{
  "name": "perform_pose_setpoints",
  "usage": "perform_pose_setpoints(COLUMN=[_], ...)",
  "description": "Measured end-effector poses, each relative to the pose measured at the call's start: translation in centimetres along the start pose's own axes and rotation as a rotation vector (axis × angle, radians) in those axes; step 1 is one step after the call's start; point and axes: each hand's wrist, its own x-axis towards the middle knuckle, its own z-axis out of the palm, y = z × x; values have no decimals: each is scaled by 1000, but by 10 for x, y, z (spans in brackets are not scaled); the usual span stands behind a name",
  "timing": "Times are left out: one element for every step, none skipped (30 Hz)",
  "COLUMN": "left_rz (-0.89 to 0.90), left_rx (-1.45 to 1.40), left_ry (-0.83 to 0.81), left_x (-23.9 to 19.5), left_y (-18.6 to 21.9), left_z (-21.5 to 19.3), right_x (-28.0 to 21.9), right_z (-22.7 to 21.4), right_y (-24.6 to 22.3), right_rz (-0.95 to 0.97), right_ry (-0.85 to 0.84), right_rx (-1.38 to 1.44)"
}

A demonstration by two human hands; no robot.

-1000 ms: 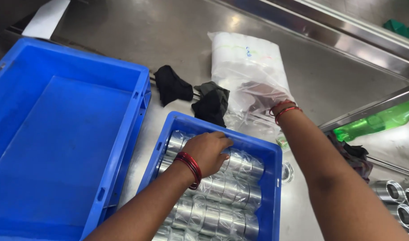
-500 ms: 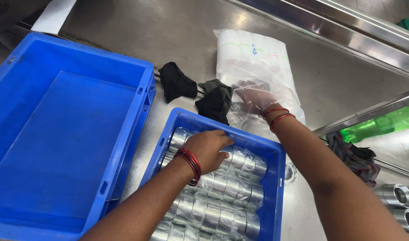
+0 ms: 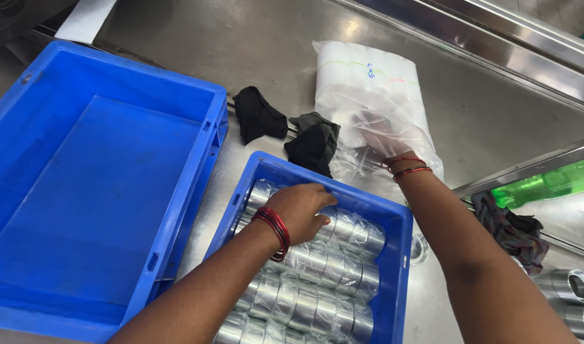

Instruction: The person places metal cups into plastic bags and organizes them within blue crates on a metal table.

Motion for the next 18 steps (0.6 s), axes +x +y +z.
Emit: perform_pose_setpoints(left_rz=[1,5,9,13,21,29,32,48,64,70,73,83,95,83,71,100,142,197], left_rx=[-1,2,5,6,1,-3,-1,-19,-37,-38,-41,-44,-44,-56,-67,-67,-81,-96], left_ry=[1,9,17,20,29,39,44,84,123,126,150,172,171,174,176,159,224,283], left_x=[0,0,0,0,1,1,2,2,2,2,3,4,5,5,6,4,3,6], left_y=[-1,-1,-1,-3,-4,-5,-8,-11,-14,-16,-17,-17,-17,-17,-15,-16,-15,-13], left_z=[1,1,1,2,2,2,4,6,8,9,9,10,8,9,10,11,12,13], right_x=[2,5,8,2,-4,-9,-23,-37,-52,-54,-57,-63,-97,-136,-176,-207,-239,-274], right_z=[4,7,9,5,0,-5,-9,-14,-18,-1,16,30,5,-18,-40,-52,-64,-77], right_y=[7,13,19,19,19,18,16,15,14,48,81,117,97,79,60,57,54,52], right_rz=[0,-22,-45,-45,-8,28,25,-82,-188,-185,-127,-61,-53,-175,-297,-267,-199,-126], right_ry=[0,45,89,93,112,132,137,222,307,311,264,221,229,324,420,433,395,370], right_rx=[-1,27,55,53,109,164,163,-32,-228,-232,-191,-149,-154,-129,-106,-112,191,493])
